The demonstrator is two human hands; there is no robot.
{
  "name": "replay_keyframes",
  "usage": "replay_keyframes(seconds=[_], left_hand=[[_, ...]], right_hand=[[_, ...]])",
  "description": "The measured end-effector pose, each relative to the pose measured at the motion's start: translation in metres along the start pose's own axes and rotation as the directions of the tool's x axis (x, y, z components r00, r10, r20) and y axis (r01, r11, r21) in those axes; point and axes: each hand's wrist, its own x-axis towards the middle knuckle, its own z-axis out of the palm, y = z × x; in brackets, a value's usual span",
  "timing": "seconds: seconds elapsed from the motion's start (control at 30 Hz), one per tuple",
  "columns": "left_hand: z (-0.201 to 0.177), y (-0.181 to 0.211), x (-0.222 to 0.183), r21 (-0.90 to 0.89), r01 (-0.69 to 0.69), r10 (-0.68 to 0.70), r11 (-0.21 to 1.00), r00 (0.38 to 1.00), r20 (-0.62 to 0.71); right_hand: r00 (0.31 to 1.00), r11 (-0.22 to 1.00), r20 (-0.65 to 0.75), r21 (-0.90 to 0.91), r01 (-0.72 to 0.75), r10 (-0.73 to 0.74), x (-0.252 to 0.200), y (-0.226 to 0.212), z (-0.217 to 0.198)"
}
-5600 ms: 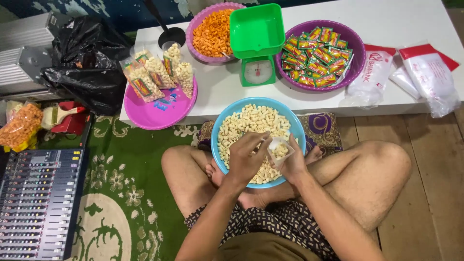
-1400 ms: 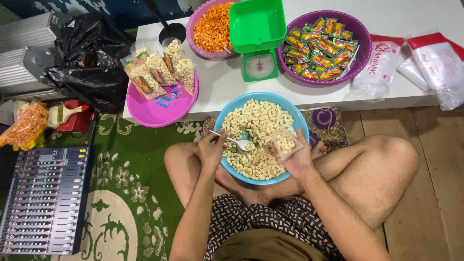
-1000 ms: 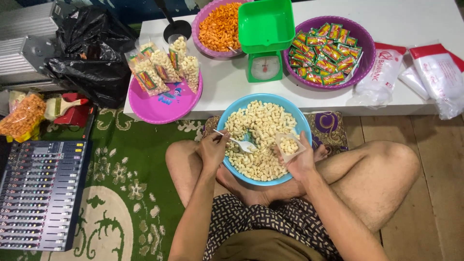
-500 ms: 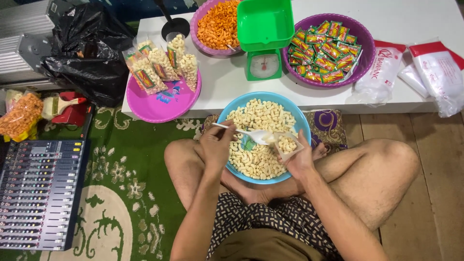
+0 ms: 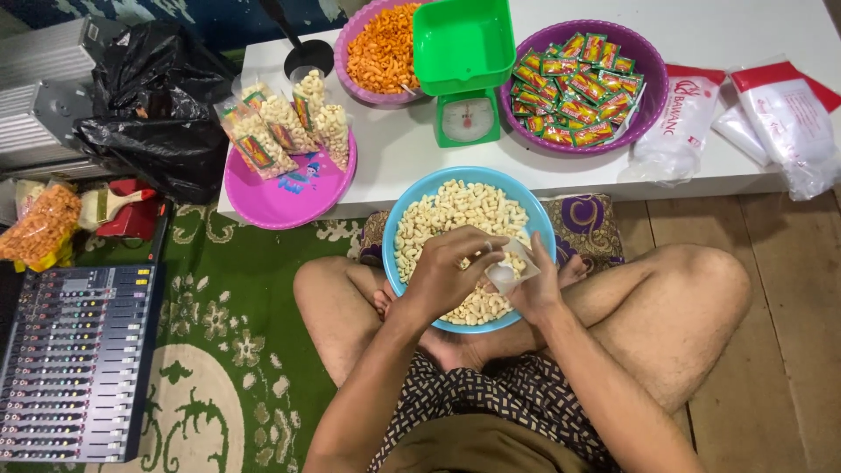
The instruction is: A person sitting on the floor is manually filling small plastic bags with popcorn snacks using a spoon and their hands from a large bowl.
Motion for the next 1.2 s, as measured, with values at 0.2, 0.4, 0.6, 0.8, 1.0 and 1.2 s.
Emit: replay_keyframes(seconds=[0.2,0.4,0.6,0.8,1.0,1.2], left_hand=[[-0.003,0.016,0.010,0.029,-0.061,0.055,0.998,0.982,0.179],[0.003,0.018,0.012,0.066,-0.103,0.089,0.992,0.979,0.181],[0.006,0.027,0.016,0.065,-0.122,0.105,0.990,0.969,0.222],[0.010,0.016,0.012,0.077,-0.181,0.163,0.980,0.967,0.196],[0.010,0.018,0.011,0.072,-0.177,0.154,0.982,0.957,0.246],[-0.021,0.003,0.004,-0.010,-0.013,0.012,1.000,0.999,-0.050]], right_hand=[[1.000,0.994,0.001,0.101,-0.031,0.032,0.006,0.001,-0.005],[0.987,0.983,-0.137,0.172,-0.056,0.081,-0.007,-0.005,0.015],[0.993,0.996,-0.091,0.059,-0.064,0.069,0.010,0.003,-0.011],[0.994,0.998,-0.094,0.037,-0.044,0.047,0.008,-0.001,-0.003],[0.995,0.997,-0.078,-0.035,-0.063,0.060,0.024,0.013,-0.029],[0.996,0.992,0.019,-0.093,-0.085,0.087,0.019,-0.002,-0.019]])
